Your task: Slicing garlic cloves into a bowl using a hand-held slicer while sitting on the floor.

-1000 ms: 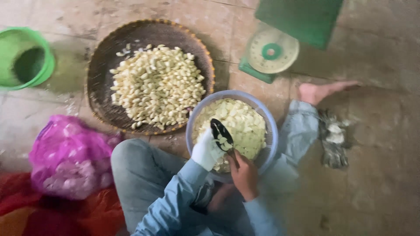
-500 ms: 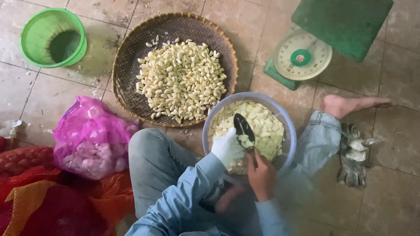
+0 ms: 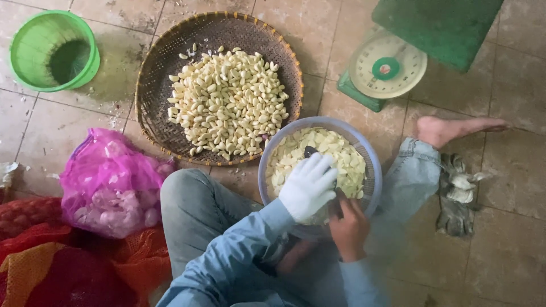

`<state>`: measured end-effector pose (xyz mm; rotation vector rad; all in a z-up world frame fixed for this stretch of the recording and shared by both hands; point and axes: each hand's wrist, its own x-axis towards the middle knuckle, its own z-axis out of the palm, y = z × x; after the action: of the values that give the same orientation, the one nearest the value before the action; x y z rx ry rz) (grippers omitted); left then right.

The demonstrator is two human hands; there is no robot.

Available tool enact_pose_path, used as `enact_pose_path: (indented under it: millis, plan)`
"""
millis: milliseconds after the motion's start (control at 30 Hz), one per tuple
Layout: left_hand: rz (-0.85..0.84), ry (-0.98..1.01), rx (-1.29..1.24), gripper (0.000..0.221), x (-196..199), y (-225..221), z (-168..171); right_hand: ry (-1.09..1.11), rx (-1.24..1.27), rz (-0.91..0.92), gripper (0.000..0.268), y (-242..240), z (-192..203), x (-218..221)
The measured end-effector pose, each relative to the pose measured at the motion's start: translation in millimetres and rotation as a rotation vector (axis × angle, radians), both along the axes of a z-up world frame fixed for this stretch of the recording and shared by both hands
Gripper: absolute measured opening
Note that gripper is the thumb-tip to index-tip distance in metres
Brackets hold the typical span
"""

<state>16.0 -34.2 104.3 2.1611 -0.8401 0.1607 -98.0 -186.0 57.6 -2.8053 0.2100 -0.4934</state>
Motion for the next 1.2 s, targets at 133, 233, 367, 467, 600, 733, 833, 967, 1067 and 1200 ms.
enact_pose_path:
  millis: [133, 233, 367, 467, 600, 733, 833, 967, 1067, 1200]
  plan:
    - [-0.179, -0.243, 0.077, 0.05, 6.1, 5.3, -4.3, -0.056, 0.154, 0.0, 0.041, -1.4, 0.1, 2.7]
    - [-0.227, -0.315, 0.082, 0.028, 9.9, 27.2, -8.2, -0.039, 0.151, -0.063, 0.037, -5.7, -6.7, 0.5]
    - [-0.227, -0.325, -0.011, 0.014, 38.2, 66.0, -23.3, -0.017, 0.172, -0.145, 0.037, -8.7, -14.8, -0.2]
    - [0.048, -0.069, 0.369, 0.014, 85.4, 78.2, -48.5, -0.044, 0.169, -0.09, 0.036, -10.0, -19.1, 3.1]
    - [0.054, 0.048, 0.276, 0.017, 154.4, 83.3, -79.0, -0.066, 0.214, -0.085, 0.037, -10.2, -19.1, 5.4]
    - [-0.108, -0.227, 0.401, 0.015, 206.4, 55.4, -166.7, 0.036, 0.275, -0.191, 0.039, -12.0, -20.5, 3.1]
    - [-0.171, -0.293, 0.648, 0.017, 221.8, 38.2, -199.3, 0.103, 0.383, -0.288, 0.041, -16.6, -32.1, -1.2]
    - [-0.173, -0.344, 0.764, 0.015, 221.0, 48.6, -201.8, 0.132, 0.373, -0.301, 0.044, -20.0, -35.9, -1.9]
    - [-0.186, -0.272, 0.722, 0.015, 218.0, 55.2, -176.5, 0.142, 0.444, -0.33, 0.046, -18.4, -36.0, -1.0]
    - [-0.108, -0.123, 0.742, 0.015, 209.4, 65.6, -154.3, 0.058, 0.586, -0.295, 0.047, -19.0, -47.4, -8.8]
